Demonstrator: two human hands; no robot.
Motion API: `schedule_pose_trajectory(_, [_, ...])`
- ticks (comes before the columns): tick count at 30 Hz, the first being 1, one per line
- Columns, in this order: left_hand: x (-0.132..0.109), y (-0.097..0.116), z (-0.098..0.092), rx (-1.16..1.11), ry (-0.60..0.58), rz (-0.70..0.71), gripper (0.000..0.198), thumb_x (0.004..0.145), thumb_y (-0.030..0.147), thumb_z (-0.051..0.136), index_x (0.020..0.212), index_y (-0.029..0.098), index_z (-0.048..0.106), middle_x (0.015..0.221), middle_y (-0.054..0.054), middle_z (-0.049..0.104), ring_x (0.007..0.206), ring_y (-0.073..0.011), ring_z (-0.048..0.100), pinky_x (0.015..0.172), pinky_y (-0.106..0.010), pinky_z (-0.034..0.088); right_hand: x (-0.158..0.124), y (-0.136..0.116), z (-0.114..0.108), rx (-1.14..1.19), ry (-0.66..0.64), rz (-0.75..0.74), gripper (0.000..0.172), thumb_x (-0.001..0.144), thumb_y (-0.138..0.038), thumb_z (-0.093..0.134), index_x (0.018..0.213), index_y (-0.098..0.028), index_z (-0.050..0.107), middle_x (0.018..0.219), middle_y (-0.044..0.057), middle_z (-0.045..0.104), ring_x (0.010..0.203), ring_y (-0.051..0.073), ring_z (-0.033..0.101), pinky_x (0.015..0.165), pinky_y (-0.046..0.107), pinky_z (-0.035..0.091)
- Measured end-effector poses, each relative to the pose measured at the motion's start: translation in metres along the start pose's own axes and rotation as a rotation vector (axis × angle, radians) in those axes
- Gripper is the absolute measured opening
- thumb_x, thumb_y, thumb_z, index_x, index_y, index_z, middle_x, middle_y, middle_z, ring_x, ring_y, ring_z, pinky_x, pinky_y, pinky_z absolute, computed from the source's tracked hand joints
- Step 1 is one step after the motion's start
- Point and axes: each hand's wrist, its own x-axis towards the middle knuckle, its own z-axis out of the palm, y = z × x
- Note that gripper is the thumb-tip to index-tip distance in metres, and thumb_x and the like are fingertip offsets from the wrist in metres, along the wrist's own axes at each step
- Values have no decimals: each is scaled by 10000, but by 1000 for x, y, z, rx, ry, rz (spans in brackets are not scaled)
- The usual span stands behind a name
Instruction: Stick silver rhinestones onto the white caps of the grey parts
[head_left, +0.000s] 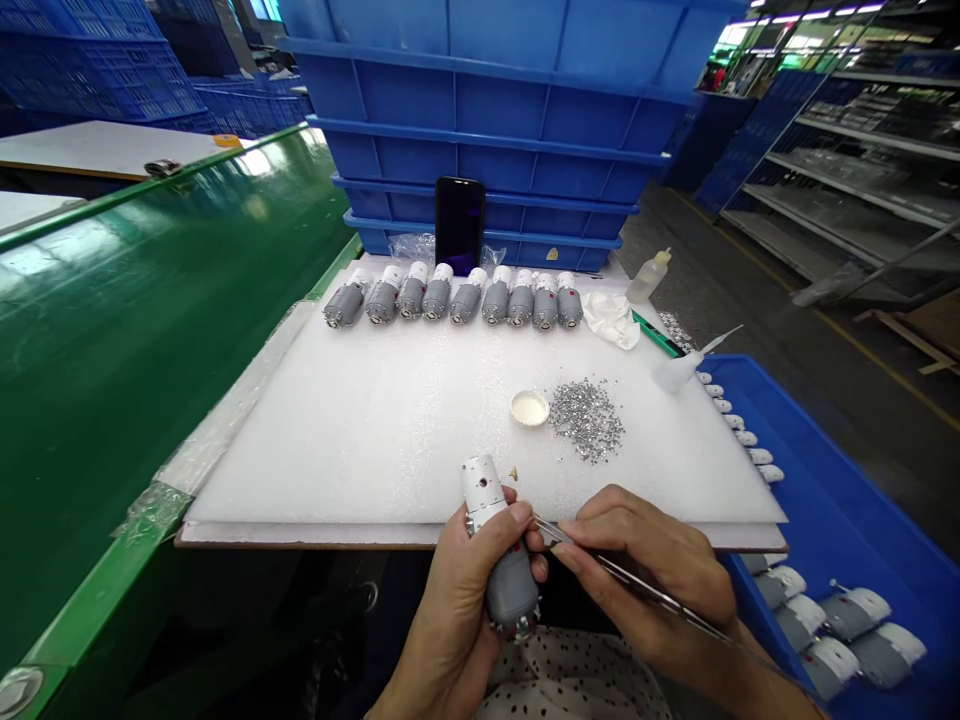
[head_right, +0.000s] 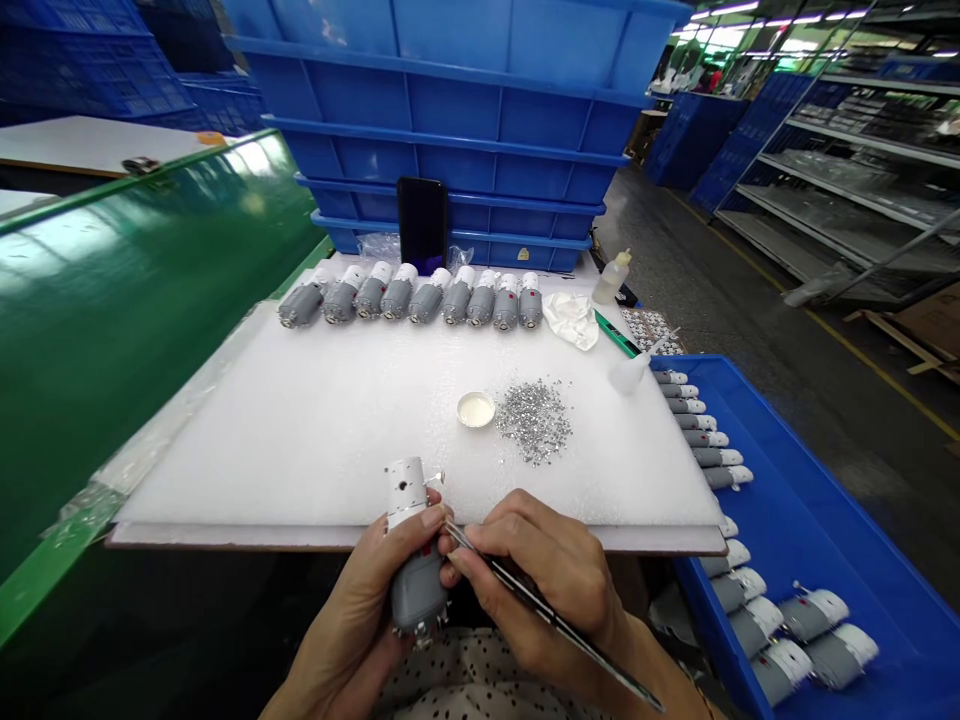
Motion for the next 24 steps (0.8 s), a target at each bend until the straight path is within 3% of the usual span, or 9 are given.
schedule_pose_trajectory(7, [2,-1,-2,-2,-32,26,168,803,283,758,874,169,656,689,15,642,618,-96,566,619,-195,507,-1,1,3,4,8,3,189,839,35,585,929,-116,654,742,30,694,704,101,624,640,178,544])
schedule_pose_trajectory(16, [-1,-3,-1,20,16,31,222,775,290,779,893,151,653,672,4,638,588,-100,560,597,-205,505,-5,-2,4,20,7,21,212,856,31,565,950,-136,654,759,29,708,713,111,643,646,193,514])
schedule_pose_trajectory(20, [2,-1,-2,20,-9,26,211,790,315,761,870,143,669,714,-16,645,611,-114,569,597,-213,497,-3,3,-1,90,23,267,120,902,-109,597,807,-175,627,699,-5,626,627,92,570,566,204,432])
schedule_pose_trajectory(24, [3,1,-8,-64,-88,45,287,828,342,696,1004,116,701,879,-81,676,775,-181,613,707,-288,532,17,32,-10,393,127,691,307,856,-350,701,653,-169,560,553,-49,439,485,65,349,440,224,242])
